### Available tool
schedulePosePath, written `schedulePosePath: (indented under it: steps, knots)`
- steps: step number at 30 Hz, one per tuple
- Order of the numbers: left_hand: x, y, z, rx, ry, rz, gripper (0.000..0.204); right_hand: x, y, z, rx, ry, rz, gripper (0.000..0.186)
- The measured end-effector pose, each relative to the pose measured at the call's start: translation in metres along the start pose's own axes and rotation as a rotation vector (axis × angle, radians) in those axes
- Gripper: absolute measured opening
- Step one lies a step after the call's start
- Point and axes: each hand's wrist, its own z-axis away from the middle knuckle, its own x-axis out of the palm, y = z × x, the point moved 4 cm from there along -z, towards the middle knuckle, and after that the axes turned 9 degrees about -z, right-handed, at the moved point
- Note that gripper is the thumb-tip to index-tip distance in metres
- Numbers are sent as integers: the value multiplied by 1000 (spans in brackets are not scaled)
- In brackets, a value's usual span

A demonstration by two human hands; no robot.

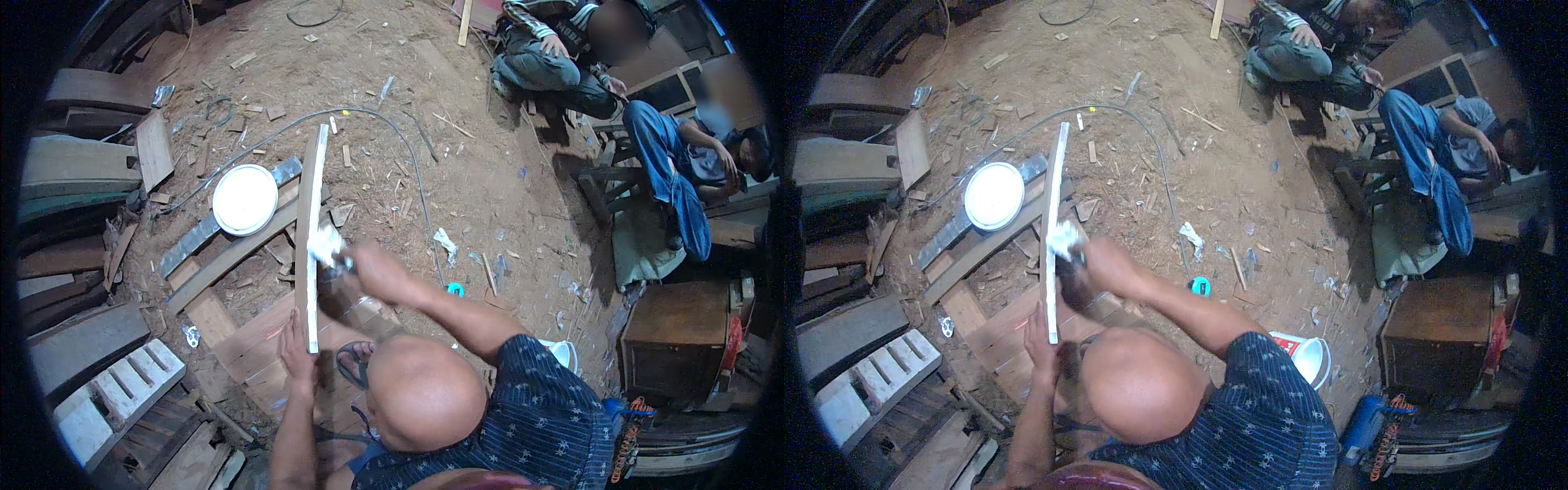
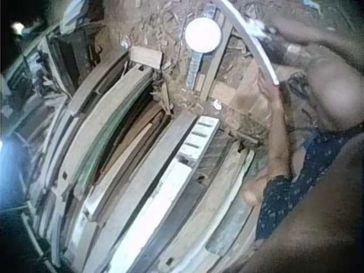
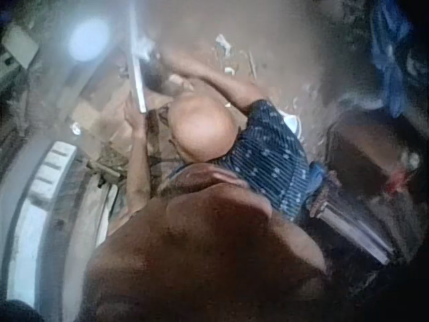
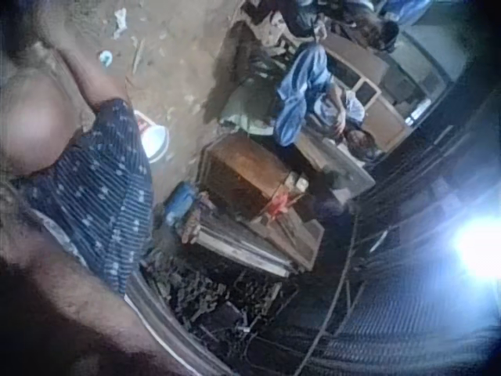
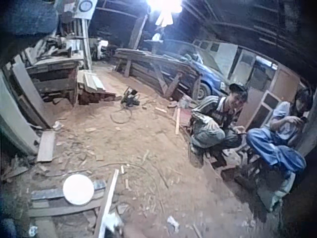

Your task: The person sits on the ground and applies a white finish to a long, thin wooden strip using a brush. After finishing the strip, the person stands up, walks through a cluttered workshop, and picks up a power sander from the floor.

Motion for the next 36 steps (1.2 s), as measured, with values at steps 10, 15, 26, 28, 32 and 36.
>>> schedulePosePath:
  steps: [10, 15, 26, 28, 32, 36]
  knots:
    - [-12, 10, -3, 47, 94, 72, 60, 19, -4, 38, -19, -42, -77, 38]
    - [-8, -6, -1, 14, 123, 126, 58, 55, 27, 79, 52, -65, -588, 43]
    - [-33, -1, -4, -27, 197, 272, 43, 53, 20, 1, -284, 186, -70, 53]
    - [-31, 0, -3, -30, 194, 269, 40, 60, 25, -1, -257, 146, -52, 53]
    - [-30, -3, 0, -16, 221, 246, 36, 74, 29, 29, -197, 42, -53, 55]
    - [-32, -4, 1, -30, 187, 240, 54, 65, 37, 37, -112, 55, -245, 49]
